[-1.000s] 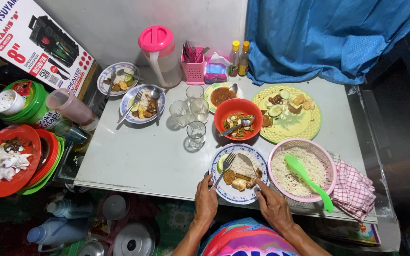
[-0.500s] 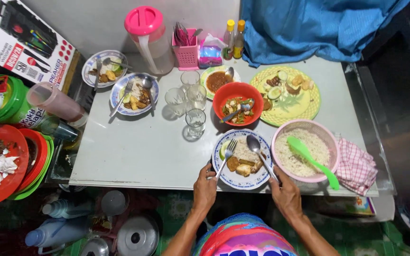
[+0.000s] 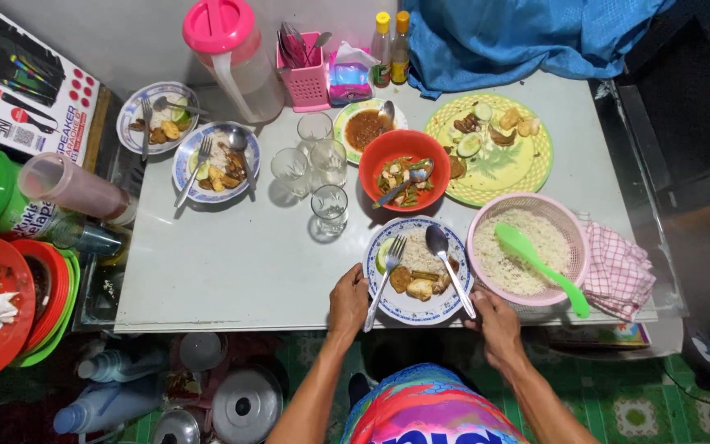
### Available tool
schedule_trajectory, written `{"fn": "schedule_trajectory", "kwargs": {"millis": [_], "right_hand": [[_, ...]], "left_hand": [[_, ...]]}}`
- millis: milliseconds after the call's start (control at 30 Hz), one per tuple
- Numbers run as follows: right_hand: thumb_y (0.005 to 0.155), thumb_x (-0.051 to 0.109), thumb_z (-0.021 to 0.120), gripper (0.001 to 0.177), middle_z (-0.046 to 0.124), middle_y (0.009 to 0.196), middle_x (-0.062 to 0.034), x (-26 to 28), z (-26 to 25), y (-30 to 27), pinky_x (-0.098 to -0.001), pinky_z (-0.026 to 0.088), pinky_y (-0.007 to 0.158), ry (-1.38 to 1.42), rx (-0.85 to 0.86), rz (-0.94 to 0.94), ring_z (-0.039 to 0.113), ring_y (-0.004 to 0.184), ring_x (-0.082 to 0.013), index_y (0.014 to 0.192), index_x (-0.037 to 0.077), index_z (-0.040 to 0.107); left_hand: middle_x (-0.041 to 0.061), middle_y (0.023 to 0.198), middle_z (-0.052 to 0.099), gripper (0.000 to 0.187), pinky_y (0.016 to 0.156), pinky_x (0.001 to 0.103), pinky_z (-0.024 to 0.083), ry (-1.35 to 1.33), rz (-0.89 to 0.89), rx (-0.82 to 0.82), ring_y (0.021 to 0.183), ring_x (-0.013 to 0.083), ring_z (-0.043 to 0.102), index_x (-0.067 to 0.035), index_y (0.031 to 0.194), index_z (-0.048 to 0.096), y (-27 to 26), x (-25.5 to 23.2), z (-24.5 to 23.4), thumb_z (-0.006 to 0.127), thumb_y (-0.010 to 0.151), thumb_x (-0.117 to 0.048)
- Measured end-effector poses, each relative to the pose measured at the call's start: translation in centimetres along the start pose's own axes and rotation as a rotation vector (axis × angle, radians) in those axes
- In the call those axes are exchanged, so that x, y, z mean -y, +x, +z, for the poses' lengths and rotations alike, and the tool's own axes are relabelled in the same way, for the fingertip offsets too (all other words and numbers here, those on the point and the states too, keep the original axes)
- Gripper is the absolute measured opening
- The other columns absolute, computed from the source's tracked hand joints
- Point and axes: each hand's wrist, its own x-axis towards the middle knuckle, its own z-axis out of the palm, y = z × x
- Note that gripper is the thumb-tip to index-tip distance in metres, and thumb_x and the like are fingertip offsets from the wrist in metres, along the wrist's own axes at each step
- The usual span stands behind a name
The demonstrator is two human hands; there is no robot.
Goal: Prepare a plate of food by scooping rice and adding various side dishes using a spoon and fork.
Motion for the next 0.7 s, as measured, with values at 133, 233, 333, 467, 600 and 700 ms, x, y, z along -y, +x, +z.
{"fn": "schedule_trajectory", "kwargs": {"millis": [133,233,333,467,600,700], "right_hand": [[0.097,0.02,0.063,0.036,0.072,0.117,-0.0001,0.8,0.7,-0.3,-0.0294,0.055,0.06,0.05,0.036,0.018,0.061,0.09,-0.0111,0.13,0.01,0.071],[0.097,0.019,0.062,0.035,0.073,0.104,-0.0036,0.7,0.6,-0.5,-0.0309,0.054,0.064,0.054,0.022,0.038,0.06,0.085,-0.0125,0.129,0.01,0.073],[0.097,0.014,0.062,0.036,0.074,0.118,-0.0018,0.5,0.8,-0.3,-0.0286,0.054,0.068,0.088,0.015,0.034,0.062,0.093,-0.0108,0.132,0.009,0.072],[0.097,0.009,0.062,0.038,0.071,0.13,-0.0043,0.5,0.4,-0.3,-0.0299,0.057,0.067,0.14,0.056,0.047,0.062,0.097,-0.0124,0.134,0.003,0.069],[0.096,0.008,0.063,0.036,0.071,0.128,-0.0064,0.7,0.0,0.1,-0.0309,0.058,0.067,0.151,0.07,0.056,0.062,0.096,-0.0131,0.131,0.001,0.07],[0.096,0.004,0.061,0.035,0.071,0.128,-0.0075,0.8,-0.3,0.1,-0.0309,0.058,0.07,0.162,0.074,0.054,0.065,0.095,-0.0159,0.13,-0.001,0.07]], "left_hand": [[0.015,0.141,0.064,0.053,0.11,0.039,0.045,0.06,-0.09,-0.027,0.131,0.0305,0.061,-0.007,0.144,0.058,2.1,2.3,1.5,0.056,0.093,-0.023],[0.01,0.108,0.075,0.032,0.089,0.041,0.048,0.112,0.012,-0.082,0.104,0.0302,0.066,-0.012,0.115,0.075,2.2,2.2,1.8,0.058,0.087,-0.014],[0.015,0.121,0.07,0.046,0.102,0.041,0.049,0.136,-0.052,-0.148,0.113,0.0304,0.067,-0.01,0.135,0.068,2.7,3.1,2.5,0.062,0.089,-0.016],[0.01,0.112,0.073,0.044,0.096,0.038,0.051,0.144,-0.124,-0.171,0.103,0.0255,0.069,-0.013,0.128,0.072,1.7,1.6,2.5,0.062,0.085,-0.015],[0.002,0.11,0.079,0.043,0.09,0.034,0.054,0.002,-0.262,-0.145,0.102,0.0185,0.074,-0.016,0.131,0.069,0.4,-0.5,2.4,0.06,0.089,-0.013],[0.001,0.103,0.082,0.041,0.079,0.03,0.056,-0.102,-0.243,-0.143,0.091,0.0145,0.075,-0.015,0.119,0.074,-1.3,-3.6,1.7,0.056,0.083,-0.008]]}}
